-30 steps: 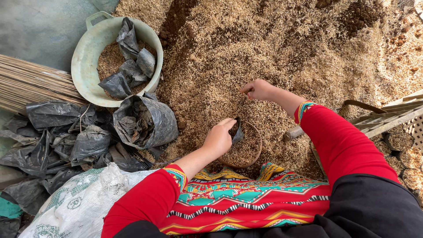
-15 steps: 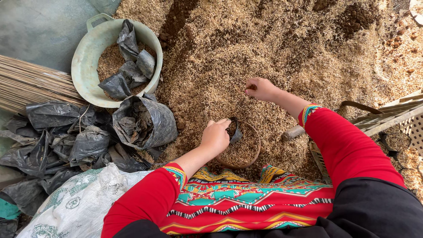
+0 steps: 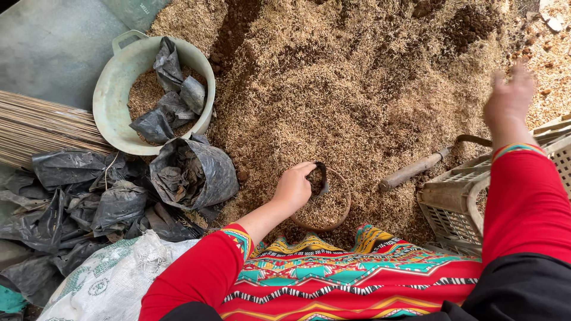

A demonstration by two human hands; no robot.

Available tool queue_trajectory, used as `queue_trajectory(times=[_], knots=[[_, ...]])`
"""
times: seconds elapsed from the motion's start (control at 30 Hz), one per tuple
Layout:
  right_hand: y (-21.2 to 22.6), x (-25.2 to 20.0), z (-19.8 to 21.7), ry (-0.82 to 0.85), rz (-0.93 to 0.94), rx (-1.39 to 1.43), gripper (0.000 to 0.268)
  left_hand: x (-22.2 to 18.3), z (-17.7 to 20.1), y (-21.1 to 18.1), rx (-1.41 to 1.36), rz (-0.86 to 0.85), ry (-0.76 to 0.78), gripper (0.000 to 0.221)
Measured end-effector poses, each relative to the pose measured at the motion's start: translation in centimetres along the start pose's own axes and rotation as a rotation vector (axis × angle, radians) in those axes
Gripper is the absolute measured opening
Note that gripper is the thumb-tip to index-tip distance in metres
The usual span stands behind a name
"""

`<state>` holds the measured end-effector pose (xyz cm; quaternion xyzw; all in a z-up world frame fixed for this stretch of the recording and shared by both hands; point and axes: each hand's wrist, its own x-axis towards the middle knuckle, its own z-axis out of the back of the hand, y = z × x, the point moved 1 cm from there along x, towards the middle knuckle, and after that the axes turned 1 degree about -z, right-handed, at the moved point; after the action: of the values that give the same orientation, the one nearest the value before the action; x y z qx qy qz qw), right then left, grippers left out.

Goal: The person scoops loose organic material from a large pile into small black plastic bags using both hands, then places the filled bags into a nearby white plastic crate. The process repeats continuously with the person refilling bags and arranging them in the crate.

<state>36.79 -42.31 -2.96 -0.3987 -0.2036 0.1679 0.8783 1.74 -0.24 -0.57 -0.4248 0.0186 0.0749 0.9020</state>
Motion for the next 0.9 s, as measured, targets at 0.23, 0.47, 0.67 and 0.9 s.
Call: queue_trajectory(times=[0.23,0.47,0.67,0.9], knots=[[10.6,1.6,9.4,0.366,0.134,1.049,0.048,0.0,-0.8,-1.0,-0.093,-0.057,-0.060,0.044],[21.1,-1.5,25.2,0.911,0.346,1.173,0.079,0.2,-1.6,1.0,-0.102,-0.065,-0.118,0.045],[23.1,-2.0,25.4,0.913,0.458,1.338,0.064,0.3,-1.3,1.8,-0.223,0.074,-0.104,0.040],[17.7,-0.1,30.2,1.382,0.330,2.025,0.049,0.3,-0.8,1.2,-0.411,0.207,-0.018,0.045]])
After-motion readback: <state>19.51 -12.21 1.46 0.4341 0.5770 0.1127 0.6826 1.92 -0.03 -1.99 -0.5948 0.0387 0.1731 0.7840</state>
